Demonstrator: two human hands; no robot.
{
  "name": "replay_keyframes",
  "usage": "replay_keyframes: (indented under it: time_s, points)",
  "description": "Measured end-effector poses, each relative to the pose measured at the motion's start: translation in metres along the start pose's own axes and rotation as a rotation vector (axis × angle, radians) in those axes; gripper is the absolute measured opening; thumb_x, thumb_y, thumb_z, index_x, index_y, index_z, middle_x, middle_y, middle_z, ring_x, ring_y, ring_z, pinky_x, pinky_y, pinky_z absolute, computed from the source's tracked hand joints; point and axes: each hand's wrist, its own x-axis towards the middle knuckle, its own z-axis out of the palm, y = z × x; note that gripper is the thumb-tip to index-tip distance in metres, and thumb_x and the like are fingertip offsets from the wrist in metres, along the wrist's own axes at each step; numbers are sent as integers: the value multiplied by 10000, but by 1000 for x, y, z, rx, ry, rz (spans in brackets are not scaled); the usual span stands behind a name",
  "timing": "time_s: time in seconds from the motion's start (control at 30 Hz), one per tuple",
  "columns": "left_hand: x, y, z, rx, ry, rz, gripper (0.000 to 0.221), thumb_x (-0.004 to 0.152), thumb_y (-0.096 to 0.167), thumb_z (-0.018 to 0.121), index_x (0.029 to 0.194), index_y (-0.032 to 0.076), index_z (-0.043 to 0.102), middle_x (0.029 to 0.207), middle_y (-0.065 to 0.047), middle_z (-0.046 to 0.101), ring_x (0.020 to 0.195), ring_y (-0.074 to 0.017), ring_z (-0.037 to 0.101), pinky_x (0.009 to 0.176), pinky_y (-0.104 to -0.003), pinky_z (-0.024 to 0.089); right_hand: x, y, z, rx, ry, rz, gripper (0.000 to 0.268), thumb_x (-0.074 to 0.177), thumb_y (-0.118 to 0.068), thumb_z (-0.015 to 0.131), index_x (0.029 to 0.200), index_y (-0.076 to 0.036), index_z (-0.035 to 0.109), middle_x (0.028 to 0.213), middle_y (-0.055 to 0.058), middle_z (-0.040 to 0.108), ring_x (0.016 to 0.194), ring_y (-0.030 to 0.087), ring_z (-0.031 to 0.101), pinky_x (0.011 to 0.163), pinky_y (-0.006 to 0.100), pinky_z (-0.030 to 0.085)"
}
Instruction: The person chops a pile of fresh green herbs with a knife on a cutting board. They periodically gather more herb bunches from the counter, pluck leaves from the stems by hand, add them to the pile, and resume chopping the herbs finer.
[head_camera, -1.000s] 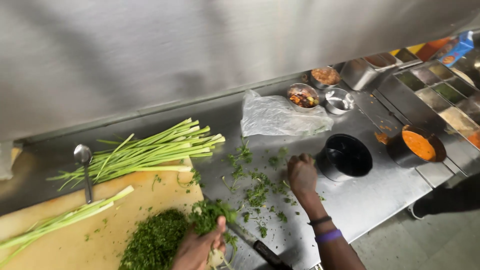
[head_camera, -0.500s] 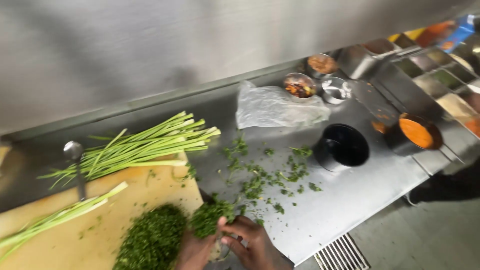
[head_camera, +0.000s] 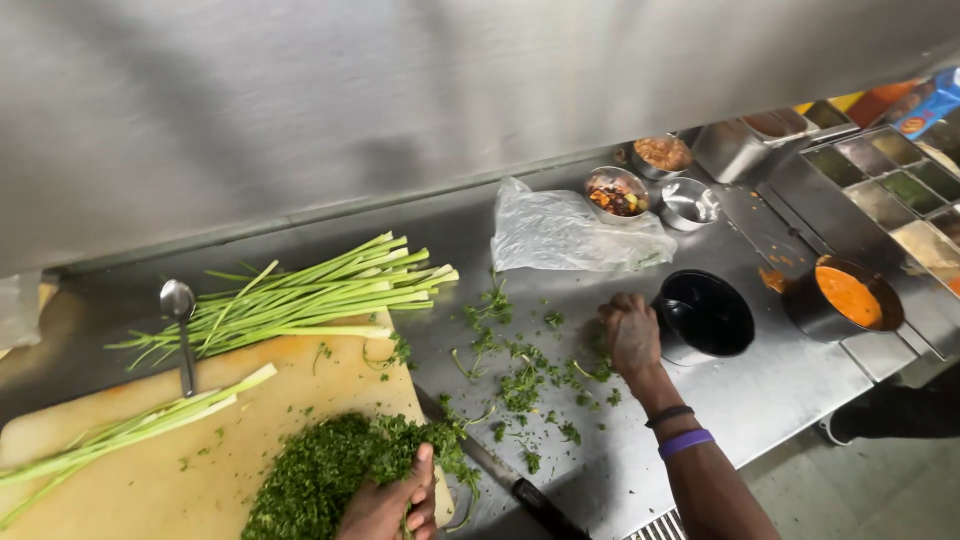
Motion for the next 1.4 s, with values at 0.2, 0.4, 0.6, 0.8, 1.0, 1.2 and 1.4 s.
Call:
replay_keyframes:
  time_s: [0.2, 0.4, 0.6, 0.8, 1.0, 1.2, 1.4]
  points:
    - [42, -31, -35, -179, -191, -19, 406, 841, 437, 724, 828, 127, 461, 605, 3, 398, 449, -147, 383, 394, -326, 354, -16, -27, -30, 416, 433, -237, 179, 895, 62, 633, 1050, -26, 650, 1041, 127, 640, 918, 327, 577, 787, 437, 528]
    - [31, -42, -8, -124, -137, -237, 574, 753, 552, 732, 1135, 174, 529, 734, -1, 432, 600, -146, 441, 510, -299, 412, -147, -177, -86, 648, 157, -751, 374, 826, -58, 701, 1193, -12, 647, 1287, 135, 616, 1221, 308, 638, 1032, 392, 547]
    - [57, -75, -79, 488, -345, 324, 838, 867, 728, 601, 1452, 138, 488, 1201, 83, 569, 1120, -39, 599, 868, -211, 554, -205, -214, -14, 1115, 242, -594, 210, 957, -191, 819, 1114, -109, 705, 1260, 93, 740, 1286, 273, 701, 1164, 481, 508]
    - [80, -92, -108, 131, -415, 56, 510, 877, 552, 692, 1080, 140, 470, 785, -14, 479, 784, -231, 607, 744, -421, 615, -155, -163, -31, 1206, 142, -192, 233, 997, -23, 538, 1136, -117, 700, 1231, 116, 776, 1194, 224, 762, 887, 360, 631]
    - [58, -67, -100, 436, -214, 43, 680, 973, 710, 564, 923, 33, 538, 695, -55, 583, 670, -212, 706, 802, -323, 658, -75, -111, -43, 489, 169, -319, 312, 801, -74, 751, 1113, -70, 755, 1065, 113, 770, 929, 247, 634, 839, 382, 557]
    - [53, -63, -68, 237, -191, 304, 528, 808, 539, 716, 961, 56, 567, 702, -44, 564, 644, -217, 600, 583, -388, 578, -74, -116, -99, 848, -118, 140, 134, 936, -133, 697, 988, -74, 806, 900, 145, 739, 789, 225, 580, 695, 332, 522]
    - [63, -74, -21, 3, -313, 542, 465, 796, 219, 849, 1149, 55, 595, 981, 0, 614, 829, -125, 564, 674, -299, 500, -147, -188, -96, 1585, -299, 445, 61, 849, -109, 754, 881, -69, 788, 703, 56, 742, 515, 99, 543, 434, 236, 417]
